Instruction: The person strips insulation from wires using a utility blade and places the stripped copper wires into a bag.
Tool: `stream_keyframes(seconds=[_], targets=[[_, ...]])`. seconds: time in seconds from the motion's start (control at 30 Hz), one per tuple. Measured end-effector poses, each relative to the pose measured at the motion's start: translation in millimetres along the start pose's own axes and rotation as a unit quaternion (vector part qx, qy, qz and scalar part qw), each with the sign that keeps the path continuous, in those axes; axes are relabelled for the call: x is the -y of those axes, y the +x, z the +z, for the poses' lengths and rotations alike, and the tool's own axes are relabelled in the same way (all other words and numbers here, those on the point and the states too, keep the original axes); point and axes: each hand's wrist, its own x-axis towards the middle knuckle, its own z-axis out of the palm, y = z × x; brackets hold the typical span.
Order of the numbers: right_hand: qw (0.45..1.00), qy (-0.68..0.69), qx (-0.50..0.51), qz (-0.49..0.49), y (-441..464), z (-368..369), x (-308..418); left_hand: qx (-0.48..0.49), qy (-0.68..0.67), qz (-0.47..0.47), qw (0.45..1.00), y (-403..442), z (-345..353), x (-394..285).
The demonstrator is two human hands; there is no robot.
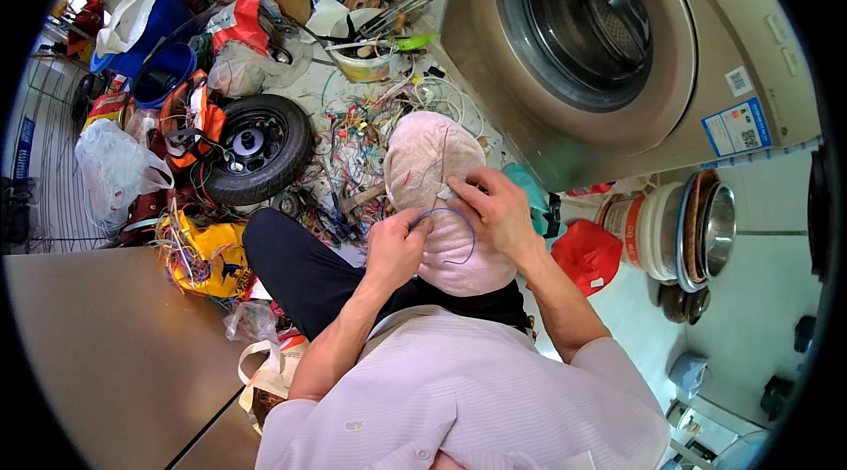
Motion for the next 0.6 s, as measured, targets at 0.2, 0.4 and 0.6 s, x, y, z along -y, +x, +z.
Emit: stream_keyframes(seconds=[0.2, 0.4, 0.6], targets=[[0.995, 0.083, 0.055, -0.024, 4.4, -26.3, 0.7, -0.014, 0.017, 0.019, 1.000, 5.1, 6.0, 9.2], [0.995, 0.087, 0.038, 0.002, 7.1, -29.7, -7.8, -0.024, 0.045, 0.024, 0.998, 2.8, 2.5, 2.0], [0.999, 0.012, 0.026, -0.030, 12.8, -8.0, -12.4, -0.012, 0.070, 0.039, 0.997, -5.9, 0.6, -5.3]])
